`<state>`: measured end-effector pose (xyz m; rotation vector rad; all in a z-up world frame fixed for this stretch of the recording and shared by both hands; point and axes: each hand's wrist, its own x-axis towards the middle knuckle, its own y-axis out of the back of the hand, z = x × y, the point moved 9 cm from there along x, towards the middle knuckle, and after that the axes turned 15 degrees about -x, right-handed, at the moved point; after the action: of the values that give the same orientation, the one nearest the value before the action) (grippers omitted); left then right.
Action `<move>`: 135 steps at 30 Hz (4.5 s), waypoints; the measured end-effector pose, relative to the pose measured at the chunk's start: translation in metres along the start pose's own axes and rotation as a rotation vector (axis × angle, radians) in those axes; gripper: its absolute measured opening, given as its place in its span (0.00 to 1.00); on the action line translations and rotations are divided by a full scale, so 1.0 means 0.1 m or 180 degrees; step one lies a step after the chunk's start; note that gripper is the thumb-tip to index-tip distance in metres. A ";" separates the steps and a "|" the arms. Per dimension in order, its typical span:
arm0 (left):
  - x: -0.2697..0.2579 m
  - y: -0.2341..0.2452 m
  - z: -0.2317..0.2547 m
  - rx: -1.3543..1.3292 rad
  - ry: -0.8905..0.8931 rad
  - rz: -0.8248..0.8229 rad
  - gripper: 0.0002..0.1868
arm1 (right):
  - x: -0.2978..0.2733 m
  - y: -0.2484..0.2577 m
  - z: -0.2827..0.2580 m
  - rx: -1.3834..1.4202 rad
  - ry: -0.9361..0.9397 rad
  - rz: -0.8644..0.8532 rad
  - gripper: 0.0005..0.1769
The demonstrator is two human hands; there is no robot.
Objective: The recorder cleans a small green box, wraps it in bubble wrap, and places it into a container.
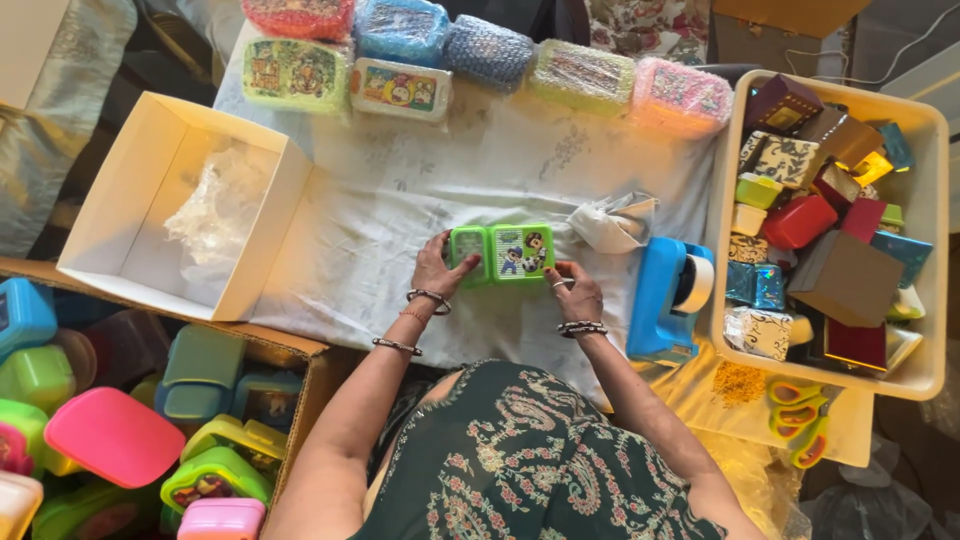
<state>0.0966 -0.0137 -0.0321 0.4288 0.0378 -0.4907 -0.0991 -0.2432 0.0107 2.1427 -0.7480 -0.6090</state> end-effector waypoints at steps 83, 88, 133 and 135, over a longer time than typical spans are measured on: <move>0.20 0.04 -0.21 0.0523 -0.1049 0.0338 0.26 | -4.58 -0.94 5.33 -0.2325 -0.3115 -0.1516 0.15; -0.04 0.00 0.23 -0.0168 0.0109 0.0271 0.23 | -3.82 -0.27 6.02 -0.2763 -0.2909 -0.1838 0.14; -2.84 -3.33 1.22 -0.1581 0.0622 -0.5640 0.17 | -2.67 0.87 2.79 0.0619 -0.1271 -0.0657 0.33; -2.69 -3.36 1.06 -0.0857 0.0282 -0.5218 0.20 | -2.78 0.55 2.76 0.0270 -0.1364 -0.1010 0.33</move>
<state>-0.3038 -0.2037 -0.0297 0.0597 0.5643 -2.0473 -0.4877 -0.2239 -0.0597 2.2547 -0.6658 -1.2520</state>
